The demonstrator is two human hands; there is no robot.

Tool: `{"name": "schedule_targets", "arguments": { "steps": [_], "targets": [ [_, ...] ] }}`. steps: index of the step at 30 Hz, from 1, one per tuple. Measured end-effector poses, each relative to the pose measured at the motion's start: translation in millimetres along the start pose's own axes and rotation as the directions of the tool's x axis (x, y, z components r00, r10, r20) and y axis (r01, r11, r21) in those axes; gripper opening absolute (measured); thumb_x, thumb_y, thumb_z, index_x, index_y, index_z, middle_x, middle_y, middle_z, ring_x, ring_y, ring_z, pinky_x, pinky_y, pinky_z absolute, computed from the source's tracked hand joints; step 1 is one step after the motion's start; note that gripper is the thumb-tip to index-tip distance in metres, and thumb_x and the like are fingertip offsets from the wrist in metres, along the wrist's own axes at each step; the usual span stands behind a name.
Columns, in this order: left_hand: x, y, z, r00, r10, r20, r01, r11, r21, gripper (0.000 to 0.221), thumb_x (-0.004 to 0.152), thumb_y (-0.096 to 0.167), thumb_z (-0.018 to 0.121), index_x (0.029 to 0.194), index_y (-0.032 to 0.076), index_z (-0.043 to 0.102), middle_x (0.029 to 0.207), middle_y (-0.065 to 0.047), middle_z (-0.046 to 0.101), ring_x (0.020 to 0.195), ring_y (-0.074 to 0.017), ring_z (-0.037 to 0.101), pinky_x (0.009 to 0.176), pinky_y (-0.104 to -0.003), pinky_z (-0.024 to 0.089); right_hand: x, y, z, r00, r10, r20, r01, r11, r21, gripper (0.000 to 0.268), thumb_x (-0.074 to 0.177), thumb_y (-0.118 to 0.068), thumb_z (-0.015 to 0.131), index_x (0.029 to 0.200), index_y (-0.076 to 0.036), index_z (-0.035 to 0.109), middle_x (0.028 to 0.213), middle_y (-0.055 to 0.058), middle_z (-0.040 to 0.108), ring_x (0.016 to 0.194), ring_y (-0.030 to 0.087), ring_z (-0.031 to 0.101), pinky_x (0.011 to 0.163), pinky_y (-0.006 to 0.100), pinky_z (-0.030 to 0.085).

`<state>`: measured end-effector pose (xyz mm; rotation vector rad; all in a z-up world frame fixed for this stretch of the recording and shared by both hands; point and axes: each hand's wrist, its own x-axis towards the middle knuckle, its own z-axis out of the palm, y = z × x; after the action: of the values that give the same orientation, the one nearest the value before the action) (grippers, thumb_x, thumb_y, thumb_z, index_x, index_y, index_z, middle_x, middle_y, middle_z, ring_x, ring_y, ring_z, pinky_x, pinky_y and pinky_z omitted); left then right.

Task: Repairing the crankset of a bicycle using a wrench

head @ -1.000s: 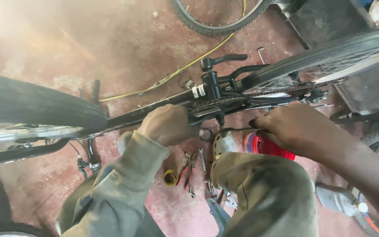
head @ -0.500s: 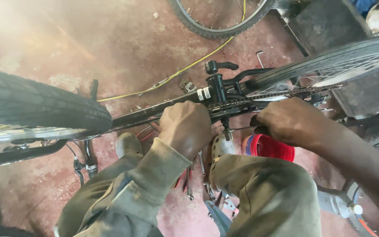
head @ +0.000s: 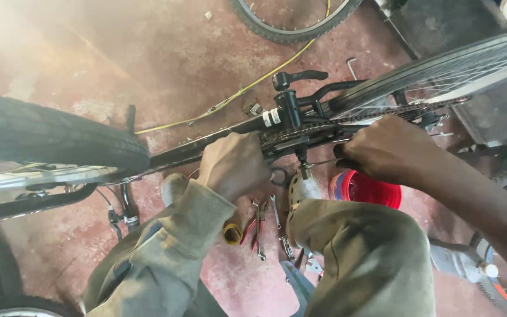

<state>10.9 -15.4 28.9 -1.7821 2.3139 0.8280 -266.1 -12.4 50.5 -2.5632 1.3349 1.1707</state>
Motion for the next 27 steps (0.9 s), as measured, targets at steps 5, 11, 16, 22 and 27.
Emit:
{"name": "schedule_targets", "arguments": {
  "steps": [5, 11, 16, 22, 27],
  "targets": [
    [-5.0, -4.9, -8.4, 0.993, -0.053, 0.109, 0.066, 0.991, -0.118, 0.037, 0.072, 0.035, 0.063, 0.102, 0.013, 0.068, 0.102, -0.015, 0.074, 0.091, -0.0429, 0.069, 0.074, -0.05, 0.054, 12.3, 12.8, 39.7, 0.999, 0.003, -0.034, -0.004, 0.999, -0.052, 0.01, 0.079, -0.026, 0.058, 0.077, -0.023, 0.067, 0.079, 0.0, 0.074, 0.077, 0.029, 0.074, 0.061, 0.043, 0.054],
    [17.9, -41.7, 41.2, 0.975, -0.034, 0.22, 0.042, 0.999, -0.032, 0.038, 0.084, 0.029, 0.069, 0.108, 0.0, 0.074, 0.105, -0.021, 0.077, 0.107, -0.0387, 0.073, 0.093, -0.053, 0.057, 31.5, 4.2, 105.2, 0.887, 0.037, -0.459, 0.209, 0.856, 0.473, 0.024, 0.089, -0.045, 0.067, 0.101, -0.028, 0.078, 0.083, 0.006, 0.08, 0.082, 0.033, 0.077, 0.07, 0.047, 0.061],
    [89.5, -60.1, 216.7, 0.941, -0.192, -0.28, 0.261, 0.937, 0.234, 0.019, 0.08, 0.021, 0.062, 0.082, 0.01, 0.076, 0.073, -0.01, 0.072, 0.072, -0.0312, 0.072, 0.056, -0.049, 0.052, 82.3, -30.1, 166.2, 0.893, 0.0, -0.45, 0.324, 0.695, 0.642, 0.028, 0.096, -0.037, 0.062, 0.109, -0.015, 0.074, 0.097, 0.015, 0.077, 0.091, 0.041, 0.072, 0.077, 0.052, 0.058],
    [61.9, -29.5, 144.2, 0.911, 0.168, -0.376, -0.124, 0.983, 0.139, 0.033, 0.085, 0.02, 0.055, 0.086, -0.001, 0.08, 0.078, -0.025, 0.073, 0.076, -0.0429, 0.07, 0.057, -0.059, 0.05, 99.2, -23.2, 192.8, 0.893, -0.06, -0.445, 0.368, 0.667, 0.648, 0.026, 0.097, -0.039, 0.059, 0.104, -0.018, 0.072, 0.095, 0.012, 0.075, 0.093, 0.037, 0.071, 0.082, 0.047, 0.057],
    [74.2, -49.0, 115.1, 0.994, 0.01, -0.106, 0.008, 0.986, 0.168, 0.031, 0.071, 0.045, 0.067, 0.073, 0.018, 0.081, 0.066, -0.01, 0.073, 0.068, -0.0332, 0.077, 0.053, -0.043, 0.058, 95.4, -13.2, 200.7, 0.839, 0.095, -0.536, 0.372, 0.619, 0.692, 0.027, 0.099, -0.031, 0.057, 0.117, -0.019, 0.072, 0.105, 0.013, 0.075, 0.099, 0.041, 0.069, 0.084, 0.048, 0.057]
  ]
}}
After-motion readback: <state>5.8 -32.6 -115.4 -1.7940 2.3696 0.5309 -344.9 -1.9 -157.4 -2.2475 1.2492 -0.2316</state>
